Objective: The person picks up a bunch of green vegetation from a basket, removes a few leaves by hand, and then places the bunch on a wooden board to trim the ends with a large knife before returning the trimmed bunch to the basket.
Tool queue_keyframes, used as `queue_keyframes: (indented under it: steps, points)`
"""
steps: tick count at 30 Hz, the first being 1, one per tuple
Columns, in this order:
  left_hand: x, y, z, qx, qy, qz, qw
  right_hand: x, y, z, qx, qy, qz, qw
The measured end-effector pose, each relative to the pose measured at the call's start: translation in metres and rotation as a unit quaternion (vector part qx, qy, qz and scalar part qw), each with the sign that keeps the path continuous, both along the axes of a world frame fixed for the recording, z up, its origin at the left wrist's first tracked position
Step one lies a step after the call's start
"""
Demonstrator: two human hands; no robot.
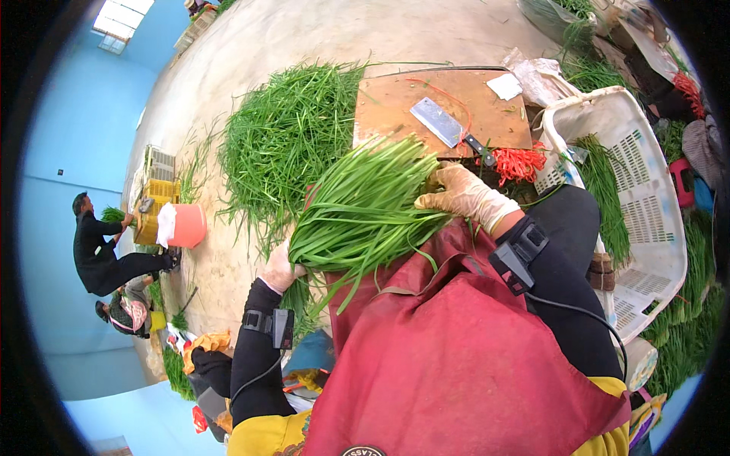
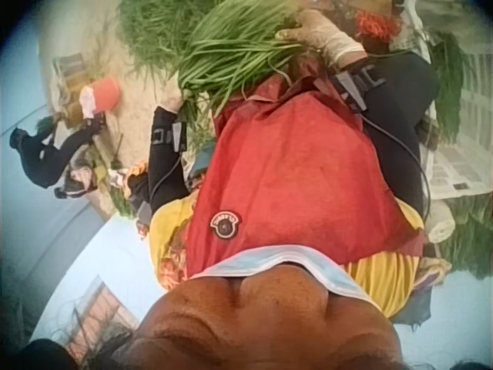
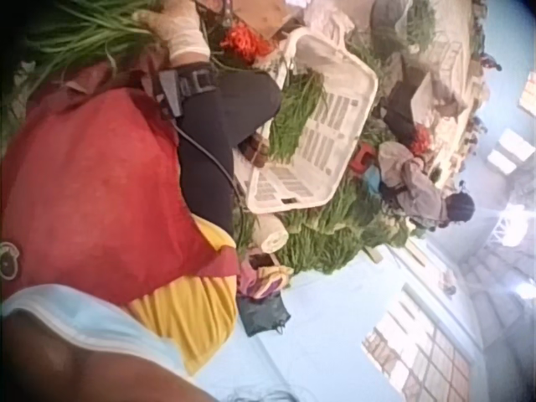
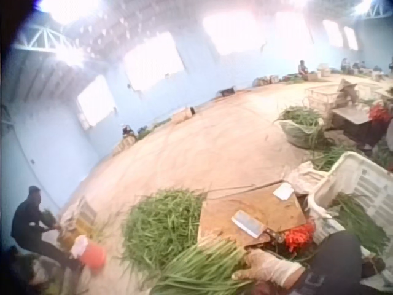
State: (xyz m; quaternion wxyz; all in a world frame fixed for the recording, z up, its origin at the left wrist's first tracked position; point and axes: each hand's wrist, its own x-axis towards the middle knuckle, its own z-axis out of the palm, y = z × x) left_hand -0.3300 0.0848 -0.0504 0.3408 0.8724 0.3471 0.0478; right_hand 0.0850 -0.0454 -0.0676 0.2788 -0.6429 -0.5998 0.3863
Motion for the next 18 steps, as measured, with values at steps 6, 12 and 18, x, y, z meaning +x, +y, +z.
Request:
queue_keyframes:
  steps: [6,12,18]
  points:
    - [0.011,0.002,0.004,-0.097,0.009,0.032,0.995,-0.016,0.009,-0.024,-0.065,0.041,-0.022,0.997]
    - [0.014,0.004,-0.003,-0.107,-0.03,0.014,0.994,-0.023,0.013,-0.05,-0.026,0.078,-0.039,0.996]
    - [0.002,0.011,-0.023,-0.133,-0.036,0.001,0.99,-0.003,0.007,-0.086,-0.006,0.224,-0.168,0.96]
